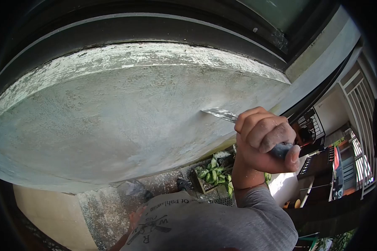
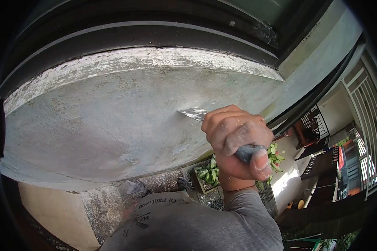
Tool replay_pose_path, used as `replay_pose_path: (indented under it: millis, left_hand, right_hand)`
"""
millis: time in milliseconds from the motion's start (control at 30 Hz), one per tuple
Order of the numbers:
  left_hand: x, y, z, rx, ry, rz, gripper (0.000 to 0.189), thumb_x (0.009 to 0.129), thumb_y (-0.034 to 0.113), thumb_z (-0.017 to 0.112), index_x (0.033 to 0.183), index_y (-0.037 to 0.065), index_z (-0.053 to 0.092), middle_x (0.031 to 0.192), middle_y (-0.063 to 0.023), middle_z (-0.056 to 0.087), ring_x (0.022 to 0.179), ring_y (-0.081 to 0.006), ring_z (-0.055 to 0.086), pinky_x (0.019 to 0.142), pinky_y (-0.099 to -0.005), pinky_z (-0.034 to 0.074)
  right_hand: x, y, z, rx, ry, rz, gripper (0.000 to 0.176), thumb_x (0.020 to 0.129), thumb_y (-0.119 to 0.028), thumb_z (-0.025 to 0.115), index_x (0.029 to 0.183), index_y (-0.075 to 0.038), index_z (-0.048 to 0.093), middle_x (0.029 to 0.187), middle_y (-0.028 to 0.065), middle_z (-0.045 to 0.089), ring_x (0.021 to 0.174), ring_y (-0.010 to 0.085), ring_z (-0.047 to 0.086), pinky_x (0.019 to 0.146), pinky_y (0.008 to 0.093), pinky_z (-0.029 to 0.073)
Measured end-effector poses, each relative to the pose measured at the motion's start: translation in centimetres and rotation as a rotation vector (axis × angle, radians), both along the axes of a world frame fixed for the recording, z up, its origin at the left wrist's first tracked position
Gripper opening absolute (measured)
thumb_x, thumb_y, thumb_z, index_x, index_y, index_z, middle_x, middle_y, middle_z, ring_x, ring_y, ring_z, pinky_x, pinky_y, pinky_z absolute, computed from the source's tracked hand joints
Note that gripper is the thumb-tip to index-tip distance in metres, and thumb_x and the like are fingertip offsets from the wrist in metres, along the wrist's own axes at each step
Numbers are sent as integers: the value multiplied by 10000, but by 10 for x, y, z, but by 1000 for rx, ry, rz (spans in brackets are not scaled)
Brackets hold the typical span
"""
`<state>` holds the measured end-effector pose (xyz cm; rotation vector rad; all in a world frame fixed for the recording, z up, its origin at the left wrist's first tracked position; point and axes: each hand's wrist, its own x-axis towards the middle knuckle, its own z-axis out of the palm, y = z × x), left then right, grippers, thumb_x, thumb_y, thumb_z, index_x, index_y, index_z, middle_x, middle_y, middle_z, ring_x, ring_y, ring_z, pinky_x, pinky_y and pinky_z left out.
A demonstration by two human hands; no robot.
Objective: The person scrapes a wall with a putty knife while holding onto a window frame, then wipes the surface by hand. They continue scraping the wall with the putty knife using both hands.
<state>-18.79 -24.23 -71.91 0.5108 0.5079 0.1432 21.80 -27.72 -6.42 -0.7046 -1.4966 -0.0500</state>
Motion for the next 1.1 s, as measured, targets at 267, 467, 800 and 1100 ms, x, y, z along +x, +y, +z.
replay_pose_path:
  millis: [267, 467, 800, 1100]
  left_hand:
    - [-5, -1, -2, -18, -3, -11, 678, 1026, 453, 379, 1472, -45, 490, 1550, -130, 497, 1388, -236, 479, 1142, -389, 346]
    - [-7, -2, -4, -29, -12, -2, 687, 1024, 458, 374, 1474, -50, 487, 1551, -134, 496, 1387, -240, 481, 1143, -387, 350]
    - [-10, -6, -9, -42, -26, 10, 704, 1019, 465, 367, 1477, -57, 480, 1552, -141, 493, 1386, -246, 484, 1144, -382, 358]
    - [-16, -5, -14, -47, -34, 13, 718, 1015, 471, 360, 1479, -64, 475, 1553, -148, 491, 1385, -252, 486, 1144, -379, 364]
  right_hand:
    - [-11, 4, 5, 157, -201, 44, 562, 971, -556, 552, 638, -115, 446, 460, -4, 386, 350, 114, 327, 361, 282, 271]
    - [-30, -24, 31, 292, -178, 96, 570, 979, -585, 512, 634, -139, 429, 473, -26, 406, 352, 121, 348, 367, 273, 287]
    - [-8, -20, 20, 140, -163, 109, 596, 1019, -563, 453, 654, -92, 475, 503, 33, 483, 371, 172, 433, 373, 307, 373]
    - [11, -18, 26, 66, -61, 93, 556, 991, -508, 408, 642, -82, 481, 482, 61, 427, 366, 155, 346, 369, 332, 280]
